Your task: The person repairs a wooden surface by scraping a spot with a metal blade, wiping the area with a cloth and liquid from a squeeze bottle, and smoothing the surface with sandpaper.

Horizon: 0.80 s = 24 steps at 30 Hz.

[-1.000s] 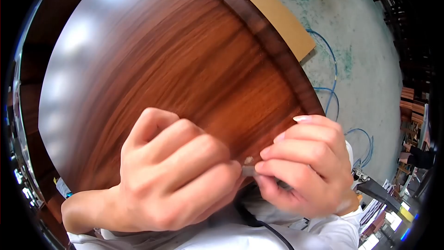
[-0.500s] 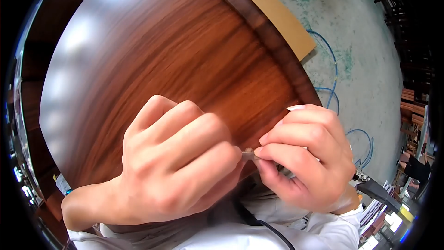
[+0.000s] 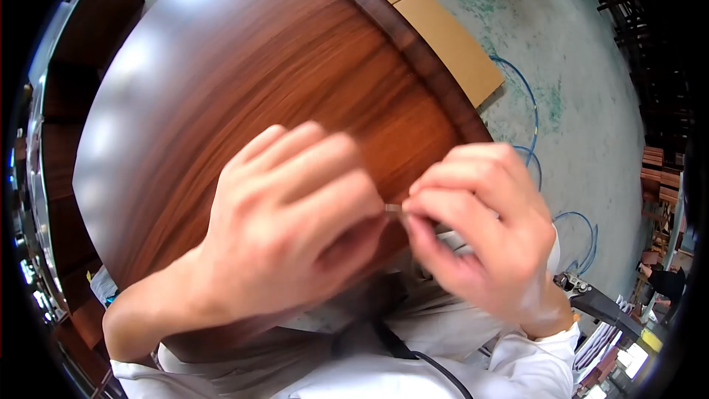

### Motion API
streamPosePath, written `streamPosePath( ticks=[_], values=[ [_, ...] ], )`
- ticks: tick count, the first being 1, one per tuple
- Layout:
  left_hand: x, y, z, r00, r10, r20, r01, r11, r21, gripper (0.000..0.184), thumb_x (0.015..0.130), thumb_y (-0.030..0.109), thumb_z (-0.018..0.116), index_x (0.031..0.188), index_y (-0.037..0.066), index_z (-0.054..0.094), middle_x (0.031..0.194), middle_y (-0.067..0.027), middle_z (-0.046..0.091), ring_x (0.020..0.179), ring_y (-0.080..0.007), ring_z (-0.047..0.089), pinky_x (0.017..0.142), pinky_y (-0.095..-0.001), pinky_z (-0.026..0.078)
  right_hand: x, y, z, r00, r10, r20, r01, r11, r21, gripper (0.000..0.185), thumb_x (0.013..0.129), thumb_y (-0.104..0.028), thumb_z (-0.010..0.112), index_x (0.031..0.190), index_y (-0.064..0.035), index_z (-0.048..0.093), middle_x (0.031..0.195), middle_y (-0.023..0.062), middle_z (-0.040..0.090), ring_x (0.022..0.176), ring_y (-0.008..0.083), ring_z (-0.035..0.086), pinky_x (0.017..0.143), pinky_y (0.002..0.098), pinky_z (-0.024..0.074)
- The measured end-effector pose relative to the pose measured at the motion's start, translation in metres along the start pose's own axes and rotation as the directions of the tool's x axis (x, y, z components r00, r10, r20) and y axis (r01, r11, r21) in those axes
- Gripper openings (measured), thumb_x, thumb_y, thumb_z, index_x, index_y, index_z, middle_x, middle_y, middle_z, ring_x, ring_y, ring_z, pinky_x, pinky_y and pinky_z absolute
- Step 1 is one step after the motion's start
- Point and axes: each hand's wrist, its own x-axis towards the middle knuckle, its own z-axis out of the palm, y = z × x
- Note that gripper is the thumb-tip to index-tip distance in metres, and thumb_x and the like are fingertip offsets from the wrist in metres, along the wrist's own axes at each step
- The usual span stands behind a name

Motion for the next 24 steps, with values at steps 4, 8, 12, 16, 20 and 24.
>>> streamPosePath(
  ticks=[4, 8, 12, 16, 20, 24],
  values=[
    [0.003, 0.000, -0.013, 0.986, 0.089, -0.143, -0.091, 0.996, -0.010, 0.026, 0.071, -0.006, 0.091, 0.090, 0.003, 0.076, 0.084, -0.0094, 0.067, 0.073, -0.0242, 0.065, 0.062, -0.0336, 0.050, 0.002, -0.002, -0.015, 0.969, -0.093, -0.229, 0.091, 0.996, -0.017, 0.031, 0.080, -0.009, 0.094, 0.102, -0.0039, 0.073, 0.108, 0.0088, 0.071, 0.099, 0.0286, 0.067, 0.087, 0.0413, 0.0556],
    [0.000, 0.013, -0.029, 0.933, 0.218, -0.286, -0.151, 0.959, 0.239, 0.026, 0.073, -0.008, 0.091, 0.094, 0.001, 0.077, 0.085, -0.0109, 0.068, 0.070, -0.0231, 0.065, 0.059, -0.0334, 0.052, -0.018, -0.013, -0.028, 0.980, 0.177, -0.089, -0.136, 0.926, 0.351, 0.044, 0.087, -0.023, 0.095, 0.116, -0.0017, 0.070, 0.108, 0.0093, 0.072, 0.101, 0.0221, 0.068, 0.094, 0.0365, 0.0547],
    [0.000, 0.032, -0.020, 0.822, 0.520, -0.231, -0.325, 0.762, 0.560, 0.026, 0.074, 0.000, 0.090, 0.098, 0.002, 0.081, 0.087, -0.0058, 0.067, 0.072, -0.0226, 0.063, 0.064, -0.0380, 0.052, -0.019, -0.036, -0.004, 0.828, 0.537, 0.162, -0.348, 0.266, 0.899, 0.030, 0.098, -0.014, 0.086, 0.121, 0.0004, 0.073, 0.113, 0.0074, 0.079, 0.103, 0.0143, 0.075, 0.090, 0.0305, 0.0599],
    [-0.011, 0.051, -0.003, 0.794, 0.577, -0.190, -0.268, 0.613, 0.743, 0.015, 0.082, 0.011, 0.086, 0.096, 0.013, 0.084, 0.091, 0.0030, 0.069, 0.080, -0.0155, 0.065, 0.078, -0.0417, 0.052, -0.029, -0.041, -0.006, 0.748, 0.611, 0.258, -0.331, 0.006, 0.944, 0.020, 0.104, -0.015, 0.079, 0.117, -0.0007, 0.074, 0.110, 0.0090, 0.081, 0.097, 0.0138, 0.077, 0.084, 0.0295, 0.0631],
    [-0.022, 0.059, 0.000, 0.781, 0.578, -0.236, -0.260, 0.645, 0.719, 0.008, 0.083, 0.012, 0.084, 0.090, 0.015, 0.081, 0.094, 0.0015, 0.071, 0.082, -0.0171, 0.068, 0.087, -0.0453, 0.054, -0.035, -0.032, -0.006, 0.713, 0.682, 0.165, -0.281, 0.061, 0.958, 0.018, 0.104, -0.018, 0.079, 0.108, -0.0018, 0.074, 0.101, 0.0067, 0.079, 0.091, 0.0144, 0.077, 0.082, 0.0305, 0.0636],
    [-0.036, 0.056, -0.021, 0.942, 0.276, -0.188, -0.177, 0.890, 0.421, 0.016, 0.085, 0.004, 0.082, 0.078, 0.003, 0.067, 0.089, -0.0083, 0.069, 0.079, -0.0265, 0.068, 0.082, -0.0441, 0.057, -0.039, -0.025, -0.015, 0.768, 0.635, 0.084, -0.342, 0.295, 0.892, 0.020, 0.105, -0.020, 0.078, 0.114, -0.0020, 0.075, 0.100, 0.0014, 0.077, 0.092, 0.0086, 0.073, 0.085, 0.0268, 0.0598]
  ],
)
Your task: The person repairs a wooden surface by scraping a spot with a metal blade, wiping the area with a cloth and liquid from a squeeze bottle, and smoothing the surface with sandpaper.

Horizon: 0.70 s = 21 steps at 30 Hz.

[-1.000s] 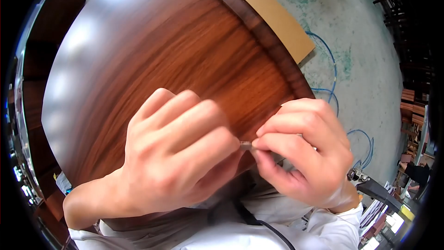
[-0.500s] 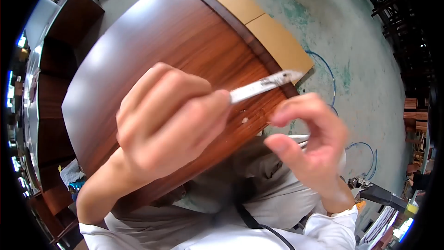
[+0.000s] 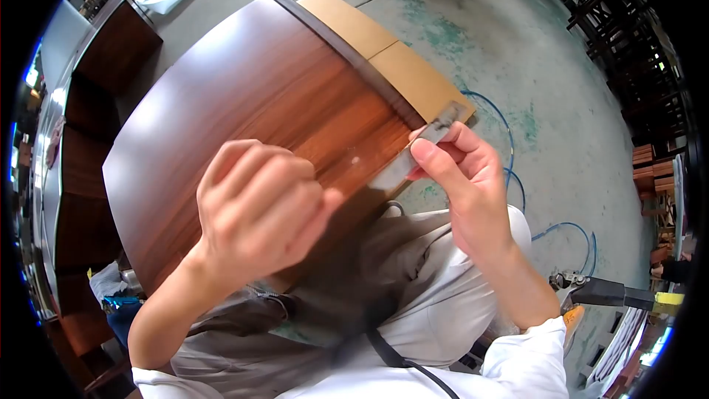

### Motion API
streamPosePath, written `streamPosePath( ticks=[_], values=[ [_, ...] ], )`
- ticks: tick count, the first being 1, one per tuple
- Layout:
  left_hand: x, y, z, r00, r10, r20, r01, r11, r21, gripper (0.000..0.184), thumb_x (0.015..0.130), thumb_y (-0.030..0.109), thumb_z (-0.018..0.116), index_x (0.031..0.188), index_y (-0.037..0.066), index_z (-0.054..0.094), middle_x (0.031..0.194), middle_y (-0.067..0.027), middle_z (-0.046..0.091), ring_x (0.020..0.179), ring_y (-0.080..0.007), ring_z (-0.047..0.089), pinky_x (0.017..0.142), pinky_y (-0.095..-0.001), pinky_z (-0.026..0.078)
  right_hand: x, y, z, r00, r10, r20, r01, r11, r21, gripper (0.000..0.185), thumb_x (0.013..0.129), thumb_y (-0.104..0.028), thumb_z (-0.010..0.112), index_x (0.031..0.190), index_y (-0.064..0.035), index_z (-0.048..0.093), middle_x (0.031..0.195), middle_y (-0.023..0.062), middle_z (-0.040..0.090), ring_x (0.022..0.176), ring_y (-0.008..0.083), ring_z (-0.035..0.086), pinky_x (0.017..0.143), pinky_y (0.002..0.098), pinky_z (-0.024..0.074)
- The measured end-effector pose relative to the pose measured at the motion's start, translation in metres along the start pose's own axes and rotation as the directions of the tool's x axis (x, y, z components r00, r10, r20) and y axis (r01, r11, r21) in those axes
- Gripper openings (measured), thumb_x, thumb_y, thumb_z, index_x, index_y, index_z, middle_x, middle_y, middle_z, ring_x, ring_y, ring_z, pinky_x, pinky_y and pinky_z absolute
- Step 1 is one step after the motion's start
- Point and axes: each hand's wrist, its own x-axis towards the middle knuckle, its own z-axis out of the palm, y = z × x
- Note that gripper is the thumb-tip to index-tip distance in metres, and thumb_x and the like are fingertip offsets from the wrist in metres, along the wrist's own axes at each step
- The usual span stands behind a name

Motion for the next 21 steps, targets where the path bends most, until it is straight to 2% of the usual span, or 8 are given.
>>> streamPosePath(
  ticks=[3, 5, 9, 11, 14, 17, 18, 21],
  values=[
    [-0.001, -0.009, 0.002, 0.966, -0.256, 0.019, 0.256, 0.958, -0.128, 0.012, 0.090, 0.002, 0.081, 0.093, 0.000, 0.069, 0.099, -0.0136, 0.068, 0.087, -0.0290, 0.068, 0.081, -0.0348, 0.055, 0.005, -0.009, -0.001, 0.995, -0.018, 0.101, 0.043, 0.968, -0.247, 0.027, 0.104, -0.018, 0.078, 0.126, -0.0020, 0.076, 0.098, -0.0036, 0.074, 0.088, 0.0031, 0.064, 0.078, 0.0208, 0.0514],
    [0.005, -0.006, 0.009, 0.911, -0.411, 0.034, 0.398, 0.857, -0.328, 0.012, 0.095, 0.002, 0.079, 0.103, -0.002, 0.071, 0.108, -0.0122, 0.068, 0.093, -0.0235, 0.068, 0.083, -0.0321, 0.054, 0.008, -0.012, -0.001, 0.990, -0.020, 0.140, 0.069, 0.933, -0.354, 0.026, 0.104, -0.016, 0.078, 0.126, -0.0008, 0.077, 0.097, -0.0038, 0.073, 0.085, 0.0026, 0.062, 0.075, 0.0205, 0.0483],
    [0.013, -0.002, 0.011, 0.758, -0.548, 0.354, 0.627, 0.465, -0.625, 0.015, 0.102, 0.002, 0.074, 0.116, -0.003, 0.074, 0.119, -0.0073, 0.068, 0.103, -0.0113, 0.065, 0.087, -0.0277, 0.053, 0.017, -0.010, 0.000, 0.963, -0.166, 0.211, 0.245, 0.862, -0.444, 0.022, 0.104, -0.011, 0.078, 0.121, 0.0021, 0.079, 0.095, 0.0007, 0.075, 0.082, 0.0051, 0.060, 0.072, 0.0230, 0.0476],
    [0.018, 0.004, 0.021, 0.746, -0.540, 0.391, 0.606, 0.305, -0.735, 0.018, 0.100, 0.005, 0.079, 0.116, -0.003, 0.074, 0.116, -0.0048, 0.068, 0.100, -0.0080, 0.064, 0.082, -0.0252, 0.051, 0.020, -0.005, 0.006, 0.936, -0.275, 0.221, 0.346, 0.836, -0.425, 0.020, 0.103, -0.010, 0.078, 0.119, 0.0030, 0.081, 0.094, 0.0032, 0.076, 0.081, 0.0066, 0.061, 0.071, 0.0240, 0.0475],
    [0.021, 0.006, 0.028, 0.742, -0.527, 0.414, 0.627, 0.330, -0.705, 0.018, 0.098, 0.005, 0.083, 0.109, -0.003, 0.072, 0.108, -0.0014, 0.069, 0.093, -0.0056, 0.063, 0.077, -0.0241, 0.052, 0.021, -0.006, 0.009, 0.942, -0.218, 0.257, 0.305, 0.876, -0.373, 0.022, 0.102, -0.009, 0.079, 0.121, 0.0028, 0.081, 0.094, 0.0054, 0.077, 0.082, 0.0081, 0.063, 0.071, 0.0244, 0.0486],
    [0.017, -0.002, 0.032, 0.647, -0.535, 0.544, 0.705, 0.146, -0.694, 0.014, 0.100, 0.004, 0.081, 0.108, -0.002, 0.072, 0.103, 0.0011, 0.070, 0.089, -0.0040, 0.062, 0.077, -0.0222, 0.052, 0.025, 0.000, 0.009, 0.936, -0.218, 0.276, 0.305, 0.892, -0.332, 0.021, 0.102, -0.009, 0.079, 0.119, 0.0035, 0.080, 0.094, 0.0055, 0.077, 0.081, 0.0081, 0.063, 0.070, 0.0247, 0.0488],
    [0.015, -0.005, 0.035, 0.676, -0.518, 0.524, 0.685, 0.181, -0.705, 0.010, 0.102, 0.004, 0.079, 0.109, -0.001, 0.073, 0.101, 0.0010, 0.072, 0.087, -0.0027, 0.063, 0.076, -0.0208, 0.052, 0.026, -0.001, 0.008, 0.931, -0.235, 0.279, 0.333, 0.860, -0.387, 0.021, 0.103, -0.010, 0.079, 0.118, 0.0037, 0.080, 0.093, 0.0047, 0.076, 0.080, 0.0079, 0.062, 0.070, 0.0245, 0.0487],
    [0.020, -0.007, 0.031, 0.584, -0.607, 0.540, 0.731, 0.103, -0.675, 0.010, 0.106, 0.008, 0.076, 0.108, -0.001, 0.074, 0.098, 0.0006, 0.075, 0.086, -0.0030, 0.065, 0.076, -0.0204, 0.053, 0.029, -0.006, 0.003, 0.940, -0.248, 0.235, 0.334, 0.809, -0.483, 0.021, 0.105, -0.012, 0.076, 0.117, 0.0044, 0.079, 0.091, 0.0020, 0.075, 0.079, 0.0073, 0.062, 0.069, 0.0241, 0.0485]
  ],
)
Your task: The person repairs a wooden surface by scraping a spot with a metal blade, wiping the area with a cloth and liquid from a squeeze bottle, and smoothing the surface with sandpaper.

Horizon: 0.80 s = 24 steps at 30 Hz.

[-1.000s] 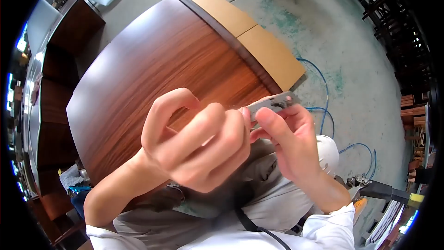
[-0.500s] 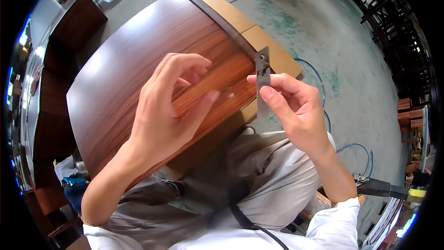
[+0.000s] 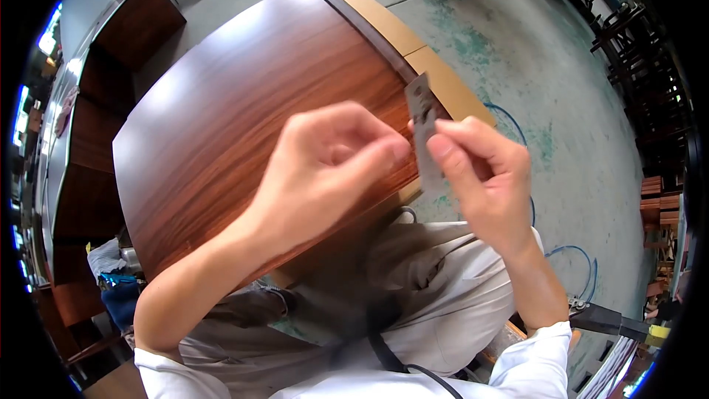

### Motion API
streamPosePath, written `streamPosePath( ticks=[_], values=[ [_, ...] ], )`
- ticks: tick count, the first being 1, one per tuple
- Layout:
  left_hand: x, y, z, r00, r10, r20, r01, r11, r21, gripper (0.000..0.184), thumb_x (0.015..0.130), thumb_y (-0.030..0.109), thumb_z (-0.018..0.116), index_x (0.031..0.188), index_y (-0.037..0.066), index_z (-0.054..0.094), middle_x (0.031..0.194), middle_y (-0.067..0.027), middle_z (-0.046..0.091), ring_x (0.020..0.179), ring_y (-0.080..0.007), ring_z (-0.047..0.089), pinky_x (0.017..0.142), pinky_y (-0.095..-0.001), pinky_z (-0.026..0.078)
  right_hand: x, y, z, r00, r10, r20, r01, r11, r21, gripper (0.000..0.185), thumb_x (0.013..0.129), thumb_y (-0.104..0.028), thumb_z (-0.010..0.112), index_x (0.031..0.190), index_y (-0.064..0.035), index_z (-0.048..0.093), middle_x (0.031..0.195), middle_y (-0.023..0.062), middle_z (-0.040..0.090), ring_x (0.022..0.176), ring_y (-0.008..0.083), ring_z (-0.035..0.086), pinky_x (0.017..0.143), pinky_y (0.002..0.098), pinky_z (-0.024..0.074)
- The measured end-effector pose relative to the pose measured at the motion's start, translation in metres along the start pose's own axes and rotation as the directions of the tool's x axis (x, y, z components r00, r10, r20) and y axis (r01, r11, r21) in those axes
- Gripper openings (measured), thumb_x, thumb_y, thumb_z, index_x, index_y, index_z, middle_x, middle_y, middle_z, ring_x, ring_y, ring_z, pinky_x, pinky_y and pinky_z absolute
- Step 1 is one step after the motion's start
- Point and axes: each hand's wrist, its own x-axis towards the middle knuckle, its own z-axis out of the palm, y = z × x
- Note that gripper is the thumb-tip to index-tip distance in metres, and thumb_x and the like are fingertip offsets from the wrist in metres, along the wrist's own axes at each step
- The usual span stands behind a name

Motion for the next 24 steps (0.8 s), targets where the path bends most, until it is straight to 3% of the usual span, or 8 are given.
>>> streamPosePath(
  ticks=[1, 4, 7, 8, 11, 16, 21, 24],
  values=[
    [0.002, 0.000, -0.004, 0.994, 0.086, -0.069, -0.080, 0.993, 0.089, 0.016, 0.109, 0.015, 0.073, 0.108, -0.001, 0.075, 0.094, 0.0001, 0.076, 0.084, -0.0039, 0.066, 0.075, -0.0207, 0.054, 0.003, 0.002, -0.003, 0.999, 0.043, -0.034, -0.042, 0.999, 0.024, 0.021, 0.106, -0.013, 0.075, 0.117, 0.0046, 0.079, 0.091, 0.0011, 0.075, 0.078, 0.0070, 0.062, 0.069, 0.0240, 0.0484],
    [0.019, 0.005, -0.041, 0.980, 0.040, -0.196, 0.077, 0.827, 0.556, 0.017, 0.109, 0.017, 0.072, 0.115, 0.001, 0.075, 0.100, -0.0060, 0.078, 0.088, -0.0100, 0.069, 0.078, -0.0256, 0.057, 0.013, 0.009, -0.021, 0.981, 0.193, 0.013, -0.192, 0.961, 0.198, 0.023, 0.108, -0.013, 0.072, 0.121, 0.0046, 0.077, 0.092, -0.0017, 0.073, 0.080, 0.0056, 0.063, 0.073, 0.0235, 0.0508],
    [0.017, -0.021, -0.034, 0.827, 0.562, -0.009, -0.391, 0.587, 0.709, 0.022, 0.103, 0.012, 0.074, 0.123, 0.004, 0.075, 0.122, -0.0111, 0.076, 0.108, -0.0204, 0.070, 0.094, -0.0353, 0.057, 0.017, 0.014, -0.028, 0.954, 0.275, 0.116, -0.299, 0.892, 0.340, 0.023, 0.106, -0.010, 0.071, 0.124, 0.0036, 0.076, 0.098, 0.0013, 0.076, 0.086, 0.0077, 0.068, 0.085, 0.0250, 0.0564],
    [0.013, -0.023, -0.039, 0.819, 0.528, 0.223, -0.466, 0.388, 0.795, 0.040, 0.098, 0.012, 0.076, 0.137, 0.007, 0.073, 0.144, -0.0128, 0.067, 0.131, -0.0298, 0.063, 0.114, -0.0456, 0.049, 0.016, 0.014, -0.026, 0.965, 0.251, 0.083, -0.264, 0.916, 0.303, 0.025, 0.106, -0.009, 0.070, 0.126, 0.0039, 0.075, 0.096, 0.0013, 0.075, 0.085, 0.0085, 0.068, 0.083, 0.0261, 0.0557],
    [-0.010, -0.027, -0.022, 0.831, 0.412, 0.374, -0.504, 0.274, 0.819, 0.053, 0.097, 0.022, 0.077, 0.149, 0.014, 0.070, 0.156, -0.0113, 0.060, 0.144, -0.0322, 0.055, 0.128, -0.0535, 0.036, 0.013, 0.009, -0.018, 0.991, 0.136, 0.003, -0.135, 0.983, 0.127, 0.027, 0.105, -0.007, 0.069, 0.128, 0.0040, 0.074, 0.092, 0.0013, 0.072, 0.085, 0.0105, 0.067, 0.081, 0.0284, 0.0547],
    [-0.025, -0.023, -0.024, 0.799, 0.429, 0.421, -0.568, 0.307, 0.764, 0.044, 0.089, 0.018, 0.084, 0.132, 0.013, 0.077, 0.143, -0.0093, 0.067, 0.132, -0.0297, 0.063, 0.123, -0.0555, 0.041, 0.013, 0.002, -0.022, 0.989, -0.150, 0.001, 0.139, 0.908, -0.395, 0.017, 0.095, 0.001, 0.076, 0.111, -0.0008, 0.080, 0.094, 0.0031, 0.074, 0.085, 0.0124, 0.069, 0.082, 0.0295, 0.0546],
    [-0.019, -0.020, -0.032, 0.654, 0.705, 0.274, -0.597, 0.259, 0.759, 0.028, 0.077, 0.007, 0.092, 0.096, 0.007, 0.071, 0.111, -0.0107, 0.070, 0.102, -0.0288, 0.068, 0.095, -0.0440, 0.052, 0.013, 0.013, -0.007, 0.929, -0.350, 0.117, 0.359, 0.781, -0.512, 0.014, 0.086, 0.002, 0.083, 0.098, -0.0055, 0.081, 0.090, 0.0055, 0.070, 0.083, 0.0212, 0.067, 0.077, 0.0339, 0.0542],
    [-0.009, -0.011, -0.018, 0.733, 0.657, 0.175, -0.496, 0.340, 0.799, 0.035, 0.077, 0.008, 0.093, 0.108, 0.008, 0.077, 0.115, -0.0089, 0.071, 0.105, -0.0276, 0.068, 0.098, -0.0391, 0.051, 0.011, 0.013, 0.001, 0.895, -0.391, 0.215, 0.442, 0.715, -0.541, 0.018, 0.082, 0.001, 0.085, 0.097, -0.0076, 0.080, 0.093, 0.0045, 0.070, 0.088, 0.0253, 0.066, 0.078, 0.0378, 0.0545]
  ],
)
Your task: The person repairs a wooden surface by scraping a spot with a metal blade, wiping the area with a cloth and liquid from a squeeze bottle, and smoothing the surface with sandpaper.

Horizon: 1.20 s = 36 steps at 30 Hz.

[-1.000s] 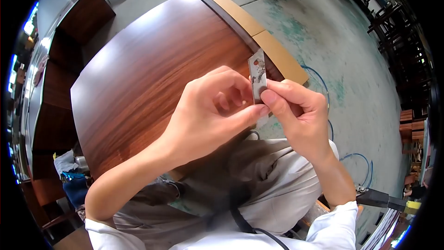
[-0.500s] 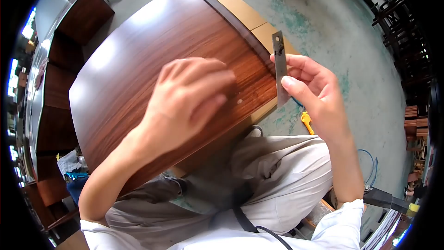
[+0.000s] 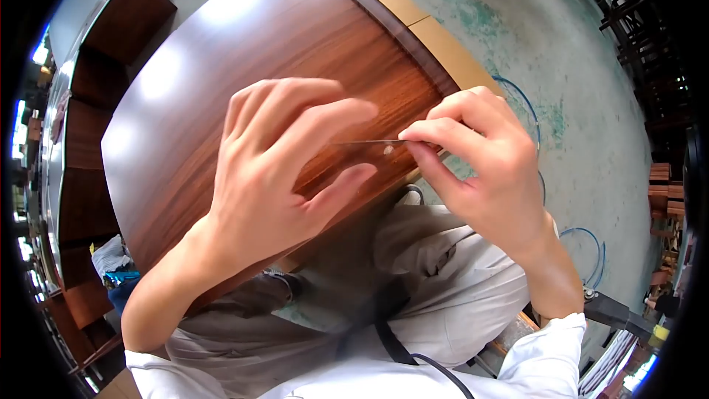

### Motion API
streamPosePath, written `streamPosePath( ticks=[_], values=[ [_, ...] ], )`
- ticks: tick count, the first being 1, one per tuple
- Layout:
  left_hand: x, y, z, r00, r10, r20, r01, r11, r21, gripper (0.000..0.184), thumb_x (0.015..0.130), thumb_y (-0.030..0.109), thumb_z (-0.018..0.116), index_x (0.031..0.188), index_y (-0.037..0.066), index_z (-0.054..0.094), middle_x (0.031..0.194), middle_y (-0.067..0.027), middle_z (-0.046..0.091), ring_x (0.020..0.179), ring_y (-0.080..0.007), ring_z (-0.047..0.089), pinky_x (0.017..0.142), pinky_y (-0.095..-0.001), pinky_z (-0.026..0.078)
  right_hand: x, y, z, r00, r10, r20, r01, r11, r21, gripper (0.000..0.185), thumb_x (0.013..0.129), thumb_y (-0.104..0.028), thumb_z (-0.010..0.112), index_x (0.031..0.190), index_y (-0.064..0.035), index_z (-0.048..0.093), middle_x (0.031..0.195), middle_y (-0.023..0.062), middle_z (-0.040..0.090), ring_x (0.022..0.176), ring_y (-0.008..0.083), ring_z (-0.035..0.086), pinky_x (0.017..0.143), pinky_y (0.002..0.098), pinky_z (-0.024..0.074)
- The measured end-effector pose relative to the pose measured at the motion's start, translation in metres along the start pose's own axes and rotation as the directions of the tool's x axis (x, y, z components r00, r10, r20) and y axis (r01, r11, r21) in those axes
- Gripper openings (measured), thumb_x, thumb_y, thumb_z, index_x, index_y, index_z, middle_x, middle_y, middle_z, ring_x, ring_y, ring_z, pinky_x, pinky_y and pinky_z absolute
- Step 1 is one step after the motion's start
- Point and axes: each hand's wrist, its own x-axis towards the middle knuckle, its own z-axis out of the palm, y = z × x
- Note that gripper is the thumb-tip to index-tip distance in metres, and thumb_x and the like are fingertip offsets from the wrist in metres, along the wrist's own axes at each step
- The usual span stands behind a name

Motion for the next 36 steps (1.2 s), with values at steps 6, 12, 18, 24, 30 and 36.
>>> streamPosePath(
  ticks=[6, 12, 18, 24, 30, 36],
  values=[
    [0.001, -0.013, 0.015, 0.988, 0.018, 0.155, -0.005, 0.996, -0.084, 0.026, 0.079, 0.001, 0.087, 0.103, 0.011, 0.081, 0.111, -0.0040, 0.073, 0.107, -0.0247, 0.070, 0.101, -0.0387, 0.050, 0.000, 0.004, 0.009, 0.998, -0.057, 0.008, 0.057, 0.998, 0.013, 0.020, 0.081, 0.001, 0.084, 0.098, -0.0080, 0.078, 0.099, 0.0051, 0.072, 0.092, 0.0266, 0.067, 0.083, 0.0386, 0.0540],
    [0.001, -0.016, 0.015, 0.988, -0.002, 0.153, 0.021, 0.993, -0.119, 0.024, 0.080, -0.001, 0.084, 0.100, 0.011, 0.081, 0.109, -0.0040, 0.074, 0.106, -0.0243, 0.070, 0.101, -0.0388, 0.050, 0.000, 0.005, 0.008, 0.997, -0.075, 0.035, 0.076, 0.997, -0.005, 0.020, 0.081, 0.003, 0.082, 0.098, -0.0071, 0.076, 0.103, 0.0062, 0.073, 0.095, 0.0279, 0.068, 0.085, 0.0407, 0.0544],
    [0.004, -0.017, 0.019, 0.989, 0.049, 0.137, -0.030, 0.990, -0.138, 0.025, 0.080, -0.003, 0.083, 0.101, 0.010, 0.081, 0.109, -0.0043, 0.074, 0.106, -0.0250, 0.070, 0.102, -0.0401, 0.051, 0.001, 0.005, 0.010, 0.996, -0.082, 0.030, 0.083, 0.997, -0.011, 0.019, 0.082, 0.004, 0.081, 0.098, -0.0060, 0.074, 0.103, 0.0062, 0.072, 0.095, 0.0281, 0.068, 0.085, 0.0407, 0.0546],
    [0.005, -0.017, 0.015, 0.982, 0.053, 0.183, -0.019, 0.983, -0.181, 0.023, 0.081, -0.003, 0.083, 0.101, 0.009, 0.081, 0.109, -0.0048, 0.074, 0.106, -0.0261, 0.069, 0.101, -0.0399, 0.051, 0.003, 0.005, 0.010, 0.994, -0.095, 0.052, 0.095, 0.995, 0.005, 0.019, 0.083, 0.004, 0.081, 0.098, -0.0054, 0.074, 0.101, 0.0060, 0.071, 0.093, 0.0283, 0.068, 0.084, 0.0410, 0.0555],
    [0.008, -0.017, 0.016, 0.984, 0.051, 0.171, -0.025, 0.988, -0.150, 0.024, 0.082, -0.003, 0.082, 0.103, 0.009, 0.081, 0.108, -0.0055, 0.073, 0.104, -0.0260, 0.069, 0.102, -0.0407, 0.051, 0.006, 0.005, 0.010, 0.994, -0.090, 0.060, 0.089, 0.996, 0.014, 0.019, 0.083, 0.005, 0.080, 0.097, -0.0045, 0.073, 0.101, 0.0065, 0.071, 0.094, 0.0285, 0.068, 0.082, 0.0404, 0.0561],
    [0.005, -0.015, 0.013, 0.977, 0.061, 0.204, -0.024, 0.984, -0.179, 0.024, 0.083, -0.002, 0.082, 0.104, 0.009, 0.081, 0.108, -0.0053, 0.073, 0.104, -0.0258, 0.069, 0.103, -0.0414, 0.051, 0.005, 0.004, 0.008, 0.992, -0.100, 0.072, 0.099, 0.995, 0.016, 0.019, 0.081, 0.005, 0.080, 0.097, -0.0042, 0.073, 0.100, 0.0065, 0.072, 0.093, 0.0288, 0.069, 0.082, 0.0405, 0.0569]
  ],
)
